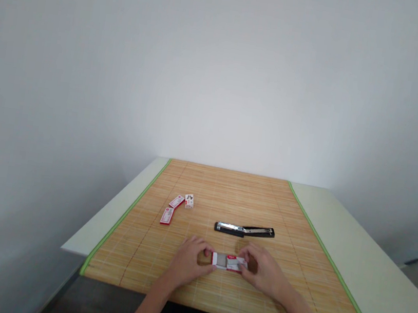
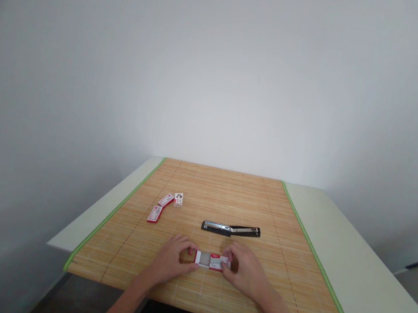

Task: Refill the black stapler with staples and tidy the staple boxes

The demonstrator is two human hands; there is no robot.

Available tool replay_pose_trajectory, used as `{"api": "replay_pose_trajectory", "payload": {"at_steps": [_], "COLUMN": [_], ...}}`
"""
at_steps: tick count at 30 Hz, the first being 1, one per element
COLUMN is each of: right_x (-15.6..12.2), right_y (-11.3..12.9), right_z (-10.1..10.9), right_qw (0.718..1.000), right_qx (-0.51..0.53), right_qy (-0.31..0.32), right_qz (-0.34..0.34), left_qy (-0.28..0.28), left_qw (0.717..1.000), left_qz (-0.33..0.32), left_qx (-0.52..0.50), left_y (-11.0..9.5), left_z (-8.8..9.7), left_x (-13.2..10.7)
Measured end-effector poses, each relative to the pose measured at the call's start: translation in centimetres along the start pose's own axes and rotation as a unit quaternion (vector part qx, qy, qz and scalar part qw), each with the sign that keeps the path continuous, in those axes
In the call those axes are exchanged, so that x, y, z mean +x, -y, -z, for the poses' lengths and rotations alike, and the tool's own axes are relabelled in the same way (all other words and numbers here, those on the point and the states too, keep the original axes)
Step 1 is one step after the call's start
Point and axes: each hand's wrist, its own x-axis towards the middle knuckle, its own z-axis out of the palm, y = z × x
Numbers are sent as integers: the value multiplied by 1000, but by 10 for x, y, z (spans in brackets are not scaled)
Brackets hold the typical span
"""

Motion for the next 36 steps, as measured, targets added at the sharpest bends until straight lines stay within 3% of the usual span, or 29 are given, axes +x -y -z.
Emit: {"api": "replay_pose_trajectory", "payload": {"at_steps": [8, 18, 25, 28, 31, 36], "right_x": [-17, -2, 2, 8, 14, 26], "right_y": [-7, 10, 12, 16, 22, 24], "right_z": [7, -4, -11, -18, -23, -17], "right_qw": [999, 998, 999, 1000, 1000, 1000], "right_qx": [42, 50, 43, 16, -3, 12], "right_qy": [19, 34, -1, -5, 6, -4], "right_qz": [-11, 14, -8, -5, 12, 29], "left_qy": [12, 24, -13, -84, -135, -104], "left_qw": [1000, 1000, 998, 994, 991, 993], "left_qz": [-8, -11, -21, -3, 4, -1], "left_qx": [-15, -2, -49, -67, -22, 50], "left_y": [2, -6, 1, 9, 18, 29], "left_z": [1, -15, -17, -16, -15, -17], "left_x": [0, 14, 13, 27, 50, 79]}}
